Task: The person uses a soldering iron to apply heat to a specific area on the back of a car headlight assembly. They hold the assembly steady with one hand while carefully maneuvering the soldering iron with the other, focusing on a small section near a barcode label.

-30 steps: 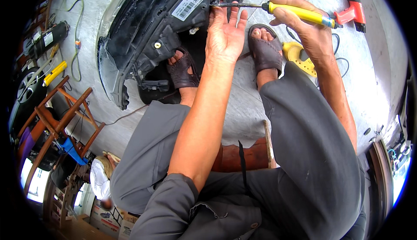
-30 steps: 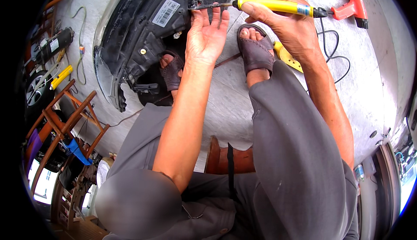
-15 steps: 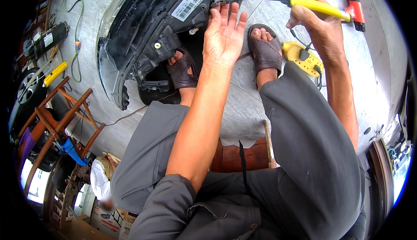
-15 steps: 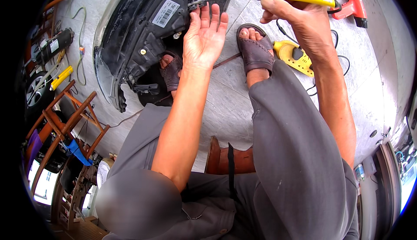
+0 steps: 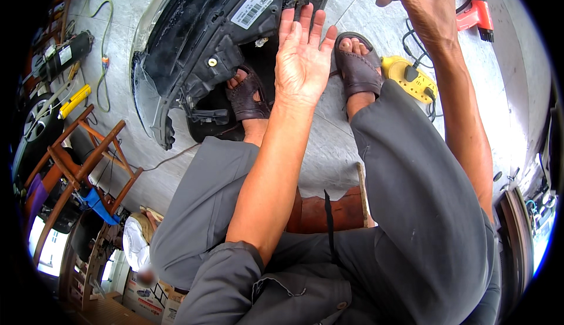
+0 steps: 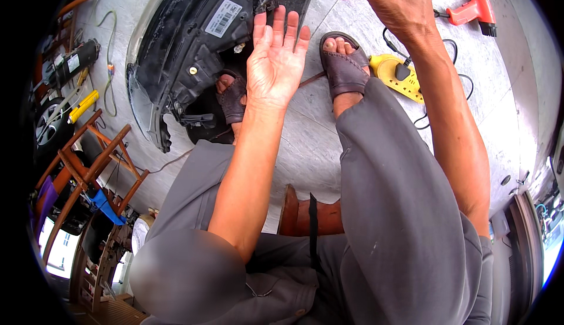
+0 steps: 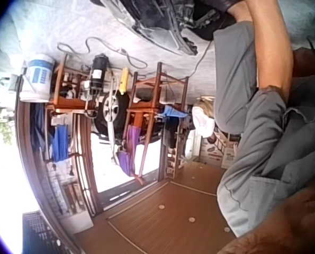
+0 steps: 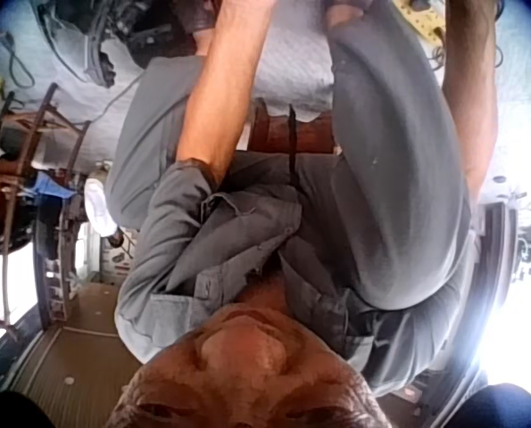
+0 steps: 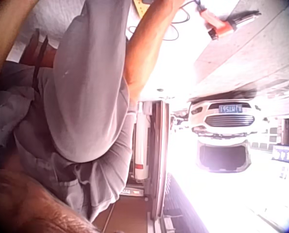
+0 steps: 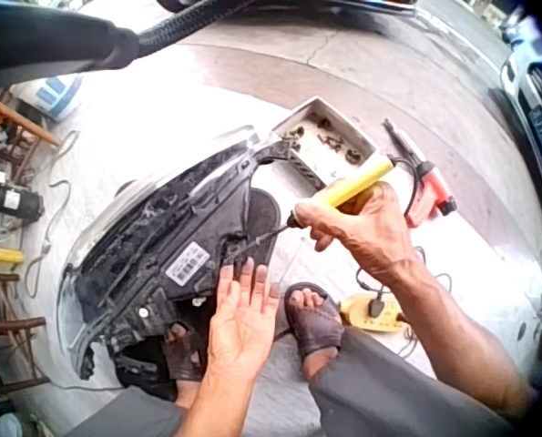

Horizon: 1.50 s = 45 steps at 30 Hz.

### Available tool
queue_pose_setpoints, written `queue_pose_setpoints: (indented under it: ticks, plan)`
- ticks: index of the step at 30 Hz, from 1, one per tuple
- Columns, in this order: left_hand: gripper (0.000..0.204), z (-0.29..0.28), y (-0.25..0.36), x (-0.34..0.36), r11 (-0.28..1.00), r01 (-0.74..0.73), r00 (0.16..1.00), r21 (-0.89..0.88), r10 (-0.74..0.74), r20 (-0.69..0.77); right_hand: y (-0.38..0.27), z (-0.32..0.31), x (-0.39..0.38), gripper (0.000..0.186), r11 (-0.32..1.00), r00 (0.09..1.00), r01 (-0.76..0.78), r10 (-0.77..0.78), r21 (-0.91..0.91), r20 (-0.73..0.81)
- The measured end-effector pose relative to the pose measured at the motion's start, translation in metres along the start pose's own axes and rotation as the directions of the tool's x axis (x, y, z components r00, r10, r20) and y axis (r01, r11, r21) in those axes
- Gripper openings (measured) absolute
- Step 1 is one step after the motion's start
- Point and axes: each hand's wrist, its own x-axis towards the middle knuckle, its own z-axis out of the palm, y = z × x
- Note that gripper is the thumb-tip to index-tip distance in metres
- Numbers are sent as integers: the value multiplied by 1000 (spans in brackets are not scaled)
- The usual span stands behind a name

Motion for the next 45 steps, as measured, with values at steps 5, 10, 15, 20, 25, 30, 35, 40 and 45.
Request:
queue_pose_setpoints:
  ticks: [5,10,15,20,25,30,35,40,45]
  plan:
    - [32,0,-2,1,1000,-13,1000,-22,13,0,-3,8,4,26,1000,999,27,-27,6,26]
    - [23,0,-3,7,996,-6,999,-85,10,45,-9,7,10,28,995,996,49,-42,-87,82]
    - [24,2,1,10,998,-2,999,-59,4,46,-18,10,13,30,992,991,70,-58,-100,124]
    - [25,2,0,9,998,3,999,-69,-1,34,-20,8,15,28,991,986,84,-67,-108,154]
    - [26,2,3,8,998,9,1000,-70,-8,16,-14,6,17,26,992,984,127,-124,-19,126]
    - [27,1,3,7,998,14,1000,-56,-13,17,-19,3,13,26,996,986,73,-63,-57,154]
    - [26,2,3,6,998,18,1000,-68,-19,-6,-18,12,11,28,996,982,48,-32,-81,184]
    - [24,2,4,6,996,22,1000,-85,-23,-9,-23,12,14,28,987,959,116,-82,-111,272]
    - [22,4,2,6,990,25,999,-137,-28,-18,-25,11,21,27,985,955,138,-105,-105,276]
